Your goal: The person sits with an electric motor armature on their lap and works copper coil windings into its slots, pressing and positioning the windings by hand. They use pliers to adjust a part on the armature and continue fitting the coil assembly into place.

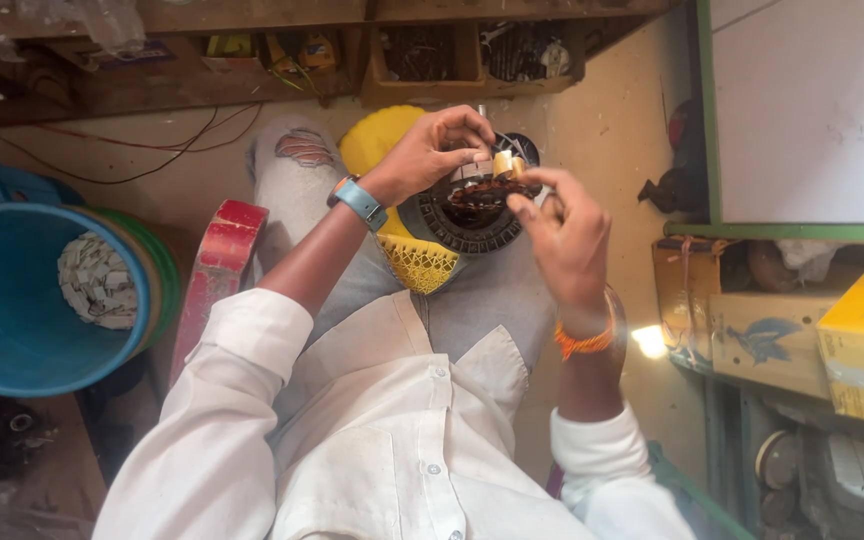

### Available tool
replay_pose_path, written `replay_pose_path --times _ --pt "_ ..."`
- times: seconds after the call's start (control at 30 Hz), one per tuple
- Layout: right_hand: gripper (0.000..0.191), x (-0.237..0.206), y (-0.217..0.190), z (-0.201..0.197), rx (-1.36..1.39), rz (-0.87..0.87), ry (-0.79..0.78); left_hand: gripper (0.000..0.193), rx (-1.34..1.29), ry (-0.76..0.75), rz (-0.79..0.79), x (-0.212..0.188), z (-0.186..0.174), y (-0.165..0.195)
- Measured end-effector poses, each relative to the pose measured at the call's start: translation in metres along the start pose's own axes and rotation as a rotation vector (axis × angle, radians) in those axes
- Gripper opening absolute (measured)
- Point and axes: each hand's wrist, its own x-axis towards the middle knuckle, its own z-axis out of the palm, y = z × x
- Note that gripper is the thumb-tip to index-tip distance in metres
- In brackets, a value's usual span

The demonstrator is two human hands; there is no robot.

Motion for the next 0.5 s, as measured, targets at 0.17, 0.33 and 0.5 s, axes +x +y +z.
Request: replay_pose_path --times 0.17,0.33,0.5 --pt "0.026 -0.030 0.029 0.033 0.147 0.018 0.081 0.019 -0.041 -0.022 -0.010 0.000 -0.003 -0.006" --pt "0.023 -0.011 0.037 0.025 0.315 -0.006 0.075 0.027 -0.125 0.016 -0.022 -0.002 -0.004 -0.006" --pt "0.021 0.029 0.012 -0.006 0.691 0.189 -0.101 0.047 -0.220 0.010 -0.050 -0.004 0.000 0.003"
